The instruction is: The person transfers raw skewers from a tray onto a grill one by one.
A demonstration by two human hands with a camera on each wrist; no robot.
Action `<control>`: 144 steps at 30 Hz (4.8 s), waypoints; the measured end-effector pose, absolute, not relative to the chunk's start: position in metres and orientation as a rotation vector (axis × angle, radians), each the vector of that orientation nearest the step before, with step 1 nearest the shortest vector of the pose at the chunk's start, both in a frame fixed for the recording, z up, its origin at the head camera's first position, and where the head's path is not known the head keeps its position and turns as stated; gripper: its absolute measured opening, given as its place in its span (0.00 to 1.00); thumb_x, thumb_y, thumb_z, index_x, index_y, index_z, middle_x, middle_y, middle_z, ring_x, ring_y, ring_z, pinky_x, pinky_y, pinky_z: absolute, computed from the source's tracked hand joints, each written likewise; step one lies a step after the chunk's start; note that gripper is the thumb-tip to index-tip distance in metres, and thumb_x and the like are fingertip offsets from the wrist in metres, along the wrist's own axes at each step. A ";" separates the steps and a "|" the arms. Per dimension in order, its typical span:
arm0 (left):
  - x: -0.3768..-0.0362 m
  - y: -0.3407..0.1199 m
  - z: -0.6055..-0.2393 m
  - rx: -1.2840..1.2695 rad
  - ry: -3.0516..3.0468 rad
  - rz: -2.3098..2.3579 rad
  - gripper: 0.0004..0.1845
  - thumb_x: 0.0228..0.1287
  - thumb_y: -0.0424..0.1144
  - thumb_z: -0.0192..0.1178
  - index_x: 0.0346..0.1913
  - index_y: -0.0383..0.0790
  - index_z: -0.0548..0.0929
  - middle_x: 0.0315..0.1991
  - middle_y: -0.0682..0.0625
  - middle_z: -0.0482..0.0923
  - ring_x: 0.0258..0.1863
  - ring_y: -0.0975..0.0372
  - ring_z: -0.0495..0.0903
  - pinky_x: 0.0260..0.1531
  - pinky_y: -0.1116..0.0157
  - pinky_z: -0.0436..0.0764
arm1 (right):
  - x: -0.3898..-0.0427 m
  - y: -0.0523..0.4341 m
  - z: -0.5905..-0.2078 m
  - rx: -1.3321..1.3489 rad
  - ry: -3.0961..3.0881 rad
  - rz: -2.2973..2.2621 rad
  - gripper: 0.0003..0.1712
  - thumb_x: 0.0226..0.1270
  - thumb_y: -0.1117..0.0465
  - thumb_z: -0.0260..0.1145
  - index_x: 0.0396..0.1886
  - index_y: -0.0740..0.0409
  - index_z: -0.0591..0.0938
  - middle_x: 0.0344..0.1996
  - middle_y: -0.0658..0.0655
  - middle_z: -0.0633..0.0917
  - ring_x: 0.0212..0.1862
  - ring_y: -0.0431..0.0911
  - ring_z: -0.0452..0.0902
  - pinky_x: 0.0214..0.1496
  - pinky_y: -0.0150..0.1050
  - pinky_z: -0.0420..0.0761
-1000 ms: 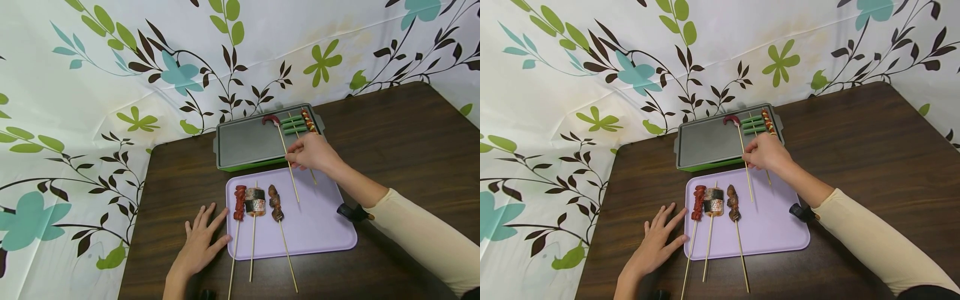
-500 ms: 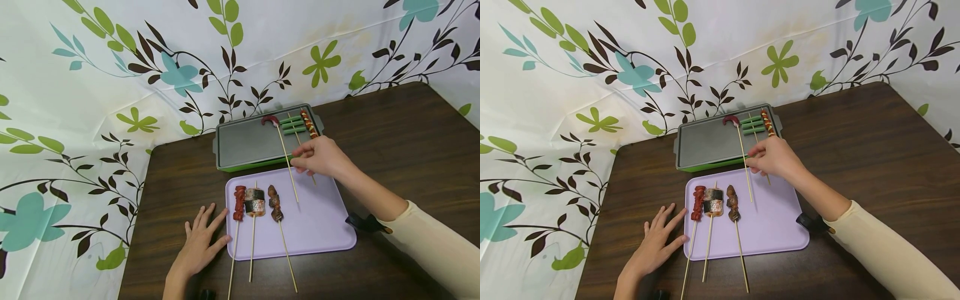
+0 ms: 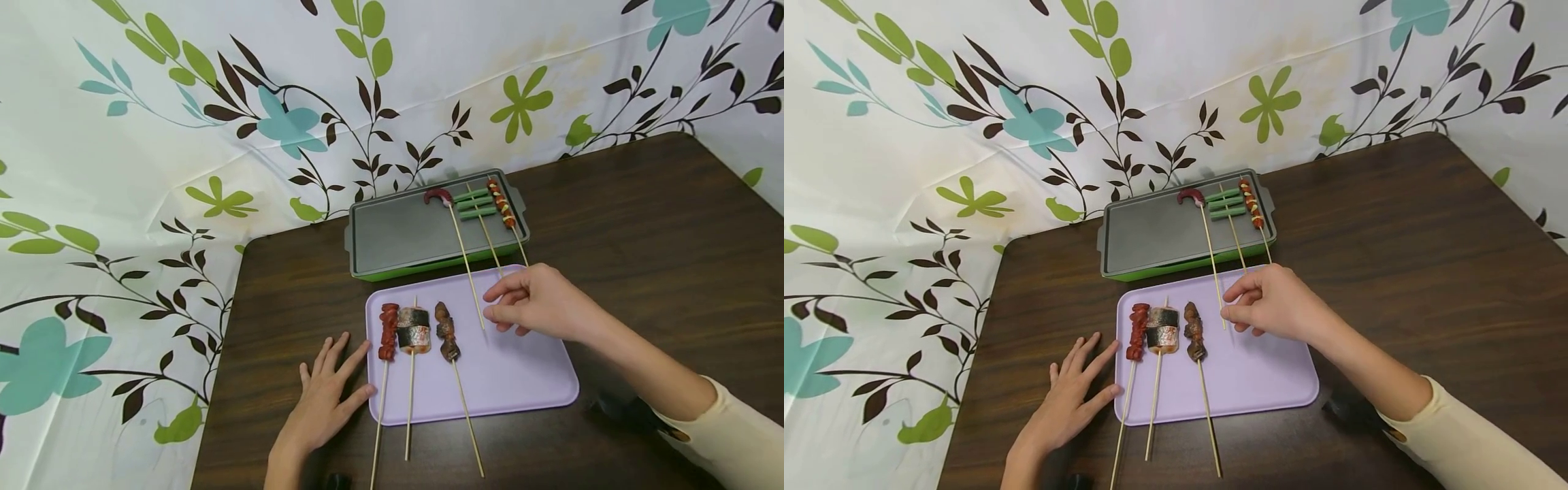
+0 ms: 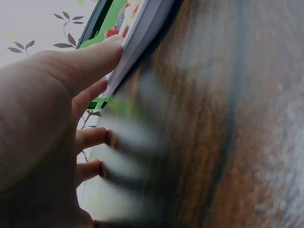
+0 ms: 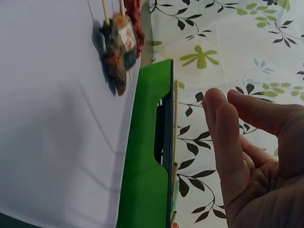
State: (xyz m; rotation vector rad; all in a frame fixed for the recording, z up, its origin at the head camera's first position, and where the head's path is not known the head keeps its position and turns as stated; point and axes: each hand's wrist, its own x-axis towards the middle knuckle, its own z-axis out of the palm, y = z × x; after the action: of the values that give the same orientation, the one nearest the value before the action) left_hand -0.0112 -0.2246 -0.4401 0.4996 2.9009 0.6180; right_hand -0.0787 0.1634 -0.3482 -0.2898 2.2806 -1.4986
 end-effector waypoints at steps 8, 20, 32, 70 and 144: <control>-0.011 -0.225 -0.440 0.488 2.899 0.597 0.36 0.66 0.61 0.57 0.75 0.67 0.59 0.78 0.45 0.49 0.75 0.41 0.43 0.53 0.21 0.41 | -0.055 0.159 -0.367 -0.359 2.192 -1.497 0.18 0.61 0.59 0.73 0.44 0.69 0.85 0.23 0.54 0.87 0.28 0.49 0.84 0.26 0.40 0.83; -0.012 -0.225 -0.440 0.476 2.897 0.602 0.36 0.66 0.61 0.58 0.75 0.68 0.59 0.78 0.46 0.48 0.75 0.41 0.42 0.53 0.21 0.40 | -0.033 0.137 -0.396 -0.413 2.173 -1.431 0.14 0.59 0.58 0.73 0.39 0.65 0.86 0.19 0.49 0.85 0.19 0.47 0.79 0.19 0.36 0.76; -0.012 -0.225 -0.440 0.495 2.908 0.598 0.37 0.66 0.61 0.58 0.76 0.67 0.59 0.78 0.46 0.49 0.75 0.42 0.42 0.53 0.21 0.41 | -0.025 0.115 -0.415 -0.436 2.193 -1.374 0.11 0.57 0.57 0.75 0.34 0.59 0.86 0.16 0.46 0.83 0.16 0.41 0.76 0.17 0.35 0.75; -0.012 -0.224 -0.439 0.484 2.902 0.607 0.37 0.66 0.60 0.58 0.76 0.67 0.59 0.78 0.45 0.49 0.75 0.42 0.42 0.53 0.21 0.40 | -0.024 0.116 -0.428 -0.337 2.087 -1.429 0.05 0.54 0.67 0.72 0.31 0.61 0.84 0.17 0.51 0.84 0.15 0.42 0.76 0.15 0.33 0.75; -0.014 -0.224 -0.439 0.467 2.891 0.625 0.36 0.66 0.61 0.57 0.75 0.68 0.59 0.78 0.48 0.48 0.76 0.43 0.40 0.54 0.22 0.38 | -0.130 0.121 -0.361 -0.284 2.216 -1.483 0.13 0.63 0.63 0.70 0.42 0.69 0.84 0.24 0.56 0.87 0.26 0.46 0.83 0.22 0.37 0.79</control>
State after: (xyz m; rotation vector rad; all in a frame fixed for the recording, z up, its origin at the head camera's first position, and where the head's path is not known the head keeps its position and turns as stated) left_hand -0.0140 -0.2241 -0.4392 0.4674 2.8914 0.6248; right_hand -0.1304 0.1209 -0.3609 -0.2839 2.2160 -1.4828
